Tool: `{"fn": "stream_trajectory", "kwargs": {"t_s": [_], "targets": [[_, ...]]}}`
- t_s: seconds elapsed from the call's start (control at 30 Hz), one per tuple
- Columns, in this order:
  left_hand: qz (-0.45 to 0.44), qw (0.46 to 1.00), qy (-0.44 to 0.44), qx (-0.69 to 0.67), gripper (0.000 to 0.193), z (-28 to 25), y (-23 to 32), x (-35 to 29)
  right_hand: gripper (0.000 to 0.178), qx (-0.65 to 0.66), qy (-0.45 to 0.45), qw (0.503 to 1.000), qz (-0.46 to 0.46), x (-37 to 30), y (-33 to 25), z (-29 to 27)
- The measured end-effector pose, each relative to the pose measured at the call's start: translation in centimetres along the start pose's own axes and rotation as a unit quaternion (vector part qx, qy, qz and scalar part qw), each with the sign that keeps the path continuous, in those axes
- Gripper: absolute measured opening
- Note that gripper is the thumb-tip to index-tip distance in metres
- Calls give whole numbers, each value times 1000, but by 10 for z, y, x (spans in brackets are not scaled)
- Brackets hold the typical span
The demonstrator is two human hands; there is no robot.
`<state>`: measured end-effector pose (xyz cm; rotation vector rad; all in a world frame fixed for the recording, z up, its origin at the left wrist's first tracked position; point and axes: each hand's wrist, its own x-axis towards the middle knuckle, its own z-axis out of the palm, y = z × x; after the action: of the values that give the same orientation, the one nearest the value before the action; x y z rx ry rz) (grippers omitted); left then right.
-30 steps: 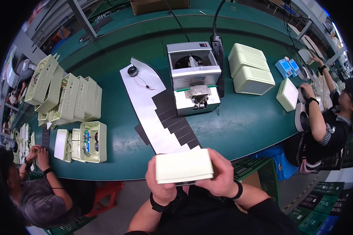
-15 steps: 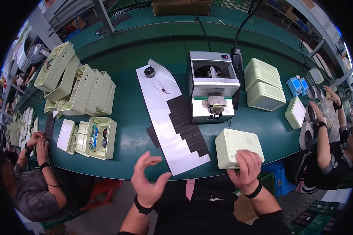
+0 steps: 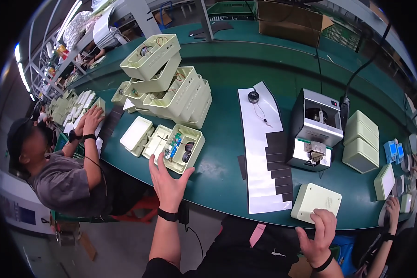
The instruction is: Assembling PCBs into plastic enclosures and using an electric screwdriver to fasten components.
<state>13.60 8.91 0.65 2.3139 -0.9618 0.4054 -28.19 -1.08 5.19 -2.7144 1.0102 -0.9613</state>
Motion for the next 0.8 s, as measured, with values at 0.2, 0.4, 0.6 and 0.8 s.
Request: {"fn": "stream_trajectory", "kwargs": {"t_s": [0.2, 0.4, 0.6, 0.8], "targets": [[-16, 997, -64, -35, 101, -10, -13, 9, 53, 54, -30, 992, -114, 73, -9, -12], [27, 982, -64, -178, 101, -22, 36, -31, 52, 55, -49, 982, -172, 91, -23, 2], [61, 952, -127, -272, 102, -1, 126, -88, 51, 95, -29, 973, -206, 99, -47, 18], [102, 943, -167, -269, 98, -14, 105, -68, 49, 75, -15, 976, -203, 94, -33, 3]]}}
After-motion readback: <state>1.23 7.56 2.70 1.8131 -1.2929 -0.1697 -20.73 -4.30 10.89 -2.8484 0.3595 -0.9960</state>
